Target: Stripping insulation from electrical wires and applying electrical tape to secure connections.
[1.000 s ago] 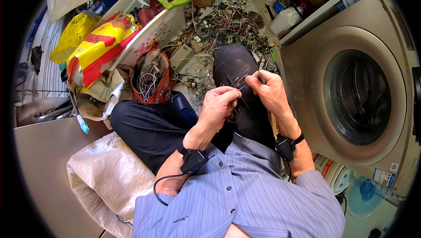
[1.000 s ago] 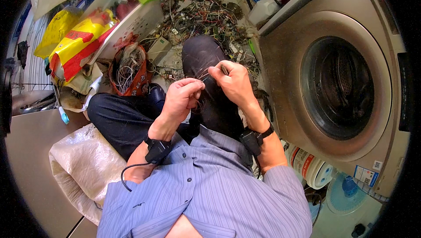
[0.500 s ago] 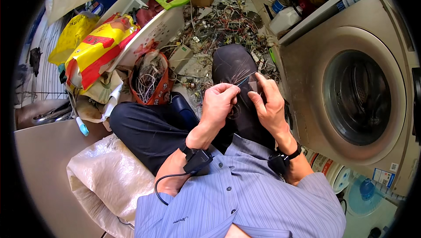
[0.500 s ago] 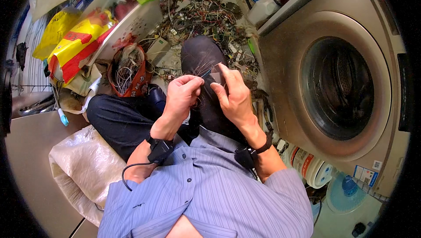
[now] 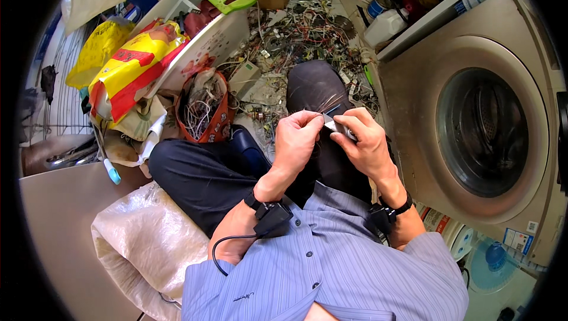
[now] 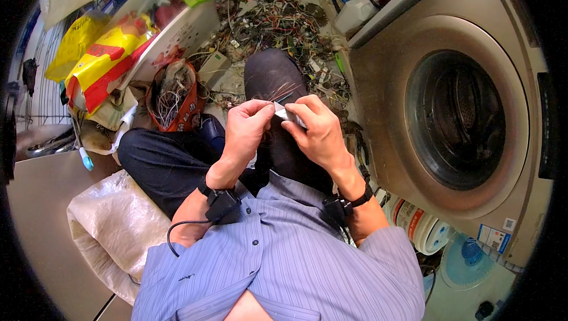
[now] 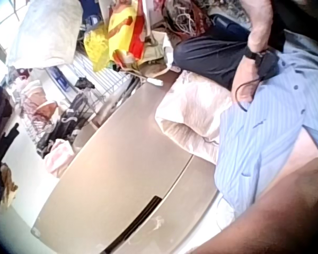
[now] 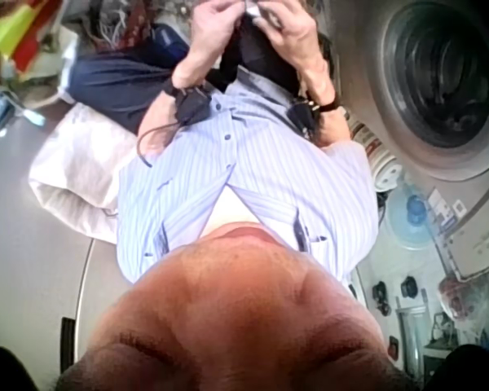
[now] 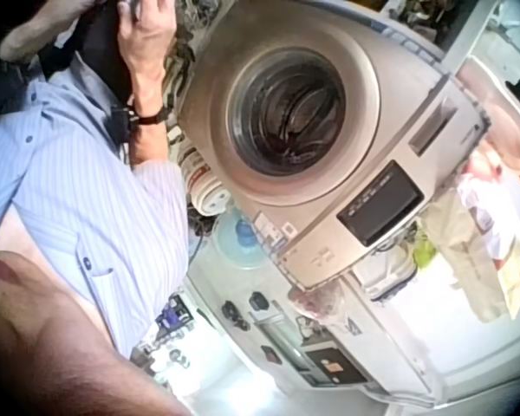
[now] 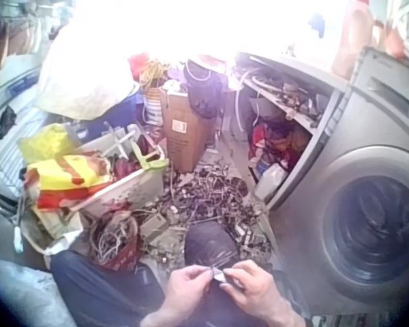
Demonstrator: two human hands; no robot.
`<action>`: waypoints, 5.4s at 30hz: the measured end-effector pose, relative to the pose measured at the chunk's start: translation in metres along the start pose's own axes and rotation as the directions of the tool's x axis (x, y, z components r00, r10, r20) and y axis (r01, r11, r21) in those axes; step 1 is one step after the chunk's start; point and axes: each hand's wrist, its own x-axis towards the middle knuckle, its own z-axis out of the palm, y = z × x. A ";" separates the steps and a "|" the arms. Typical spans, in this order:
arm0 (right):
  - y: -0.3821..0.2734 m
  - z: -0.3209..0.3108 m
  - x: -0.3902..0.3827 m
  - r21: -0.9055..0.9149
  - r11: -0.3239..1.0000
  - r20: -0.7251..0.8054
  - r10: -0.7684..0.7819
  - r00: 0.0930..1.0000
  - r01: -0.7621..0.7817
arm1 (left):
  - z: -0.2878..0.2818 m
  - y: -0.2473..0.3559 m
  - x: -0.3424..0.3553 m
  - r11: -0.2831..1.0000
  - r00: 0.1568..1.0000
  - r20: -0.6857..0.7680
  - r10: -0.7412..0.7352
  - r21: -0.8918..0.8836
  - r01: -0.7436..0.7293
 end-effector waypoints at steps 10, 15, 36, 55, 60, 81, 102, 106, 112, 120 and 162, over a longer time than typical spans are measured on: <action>0.001 -0.001 0.002 0.044 0.999 0.026 0.029 0.999 -0.030 | -0.005 -0.001 0.007 1.000 0.999 0.042 -0.007 -0.011 0.007; -0.001 0.000 0.004 0.005 0.998 0.015 0.062 0.998 -0.062 | -0.004 -0.003 0.005 0.998 0.999 0.038 -0.034 -0.046 0.036; -0.002 0.005 0.009 0.003 0.993 0.023 0.116 0.993 -0.116 | -0.006 -0.009 0.006 0.999 1.000 -0.014 -0.008 -0.037 0.007; -0.003 -0.008 -0.001 0.036 0.999 0.087 0.019 0.996 -0.022 | -0.005 -0.006 -0.001 0.998 1.000 0.004 0.024 -0.056 -0.024; -0.004 0.001 -0.002 0.023 0.999 -0.007 0.049 0.999 -0.049 | -0.005 -0.003 0.000 0.999 1.000 0.012 0.010 -0.044 -0.009; -0.014 0.016 0.004 -0.141 0.988 -0.107 0.043 0.993 -0.058 | -0.015 -0.009 -0.001 0.997 0.999 0.048 0.017 -0.077 -0.014; -0.011 0.008 -0.001 -0.117 0.993 -0.021 0.014 1.000 -0.016 | -0.035 0.005 -0.017 0.992 0.994 0.088 -0.060 -0.106 0.069; -0.011 0.008 0.000 -0.130 0.991 -0.018 -0.027 0.999 0.025 | -0.040 0.000 -0.016 0.985 0.993 0.091 -0.075 -0.148 0.088; -0.011 0.001 0.001 0.006 0.996 0.019 0.088 0.996 -0.088 | -0.045 -0.002 -0.014 0.930 0.965 0.140 -0.223 -0.267 0.254; -0.008 0.006 -0.006 -0.026 0.977 -0.084 0.210 0.974 -0.213 | -0.049 0.001 -0.023 0.896 0.955 0.148 -0.257 -0.334 0.293; -0.002 -0.002 0.004 0.791 0.329 0.326 0.486 0.811 -0.515 | -0.036 0.012 -0.021 0.809 0.966 0.200 -0.164 -0.533 0.248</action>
